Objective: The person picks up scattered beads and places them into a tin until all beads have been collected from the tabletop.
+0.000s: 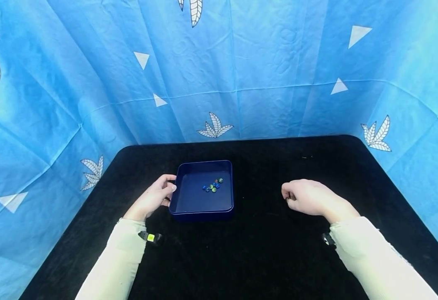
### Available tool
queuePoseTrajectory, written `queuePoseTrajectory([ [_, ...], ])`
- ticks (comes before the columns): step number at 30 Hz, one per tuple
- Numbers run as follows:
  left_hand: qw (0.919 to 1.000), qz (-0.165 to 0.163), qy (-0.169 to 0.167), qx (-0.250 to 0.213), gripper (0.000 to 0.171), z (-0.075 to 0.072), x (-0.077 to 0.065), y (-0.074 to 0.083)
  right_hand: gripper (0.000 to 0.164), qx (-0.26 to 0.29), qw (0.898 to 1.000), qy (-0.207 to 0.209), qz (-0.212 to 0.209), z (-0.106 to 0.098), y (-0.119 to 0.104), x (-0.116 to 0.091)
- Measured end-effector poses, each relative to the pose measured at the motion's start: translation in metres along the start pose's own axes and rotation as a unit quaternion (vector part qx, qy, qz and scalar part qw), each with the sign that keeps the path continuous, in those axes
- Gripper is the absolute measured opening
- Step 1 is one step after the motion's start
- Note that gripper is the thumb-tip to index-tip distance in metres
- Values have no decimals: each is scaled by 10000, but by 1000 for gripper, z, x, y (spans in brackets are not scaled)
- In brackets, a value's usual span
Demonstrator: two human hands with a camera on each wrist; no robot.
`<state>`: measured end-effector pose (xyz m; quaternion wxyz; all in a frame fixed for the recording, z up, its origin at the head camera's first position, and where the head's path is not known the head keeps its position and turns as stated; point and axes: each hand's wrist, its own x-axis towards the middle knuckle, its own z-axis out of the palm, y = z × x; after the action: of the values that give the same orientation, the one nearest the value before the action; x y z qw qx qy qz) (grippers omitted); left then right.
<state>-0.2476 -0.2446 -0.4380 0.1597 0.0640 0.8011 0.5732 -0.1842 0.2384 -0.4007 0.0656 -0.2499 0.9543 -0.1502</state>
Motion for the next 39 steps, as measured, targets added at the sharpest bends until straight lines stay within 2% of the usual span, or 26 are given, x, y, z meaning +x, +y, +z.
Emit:
queuePoseTrajectory([
  [12,10000,-20,23,53,47,0,-2,1,23,-347,9946,943,-269,-5,-12,12],
  [22,10000,-5,16,31,46,0,-2,1,20,-543,9807,1718,-758,-9,-27,25],
  [31,10000,31,-15,-7,46,1,-2,2,12,-529,9745,1926,-1025,-6,-40,39],
  [39,10000,-57,15,9,46,0,0,0,8,-242,9769,1788,-1144,-3,-61,53],
])
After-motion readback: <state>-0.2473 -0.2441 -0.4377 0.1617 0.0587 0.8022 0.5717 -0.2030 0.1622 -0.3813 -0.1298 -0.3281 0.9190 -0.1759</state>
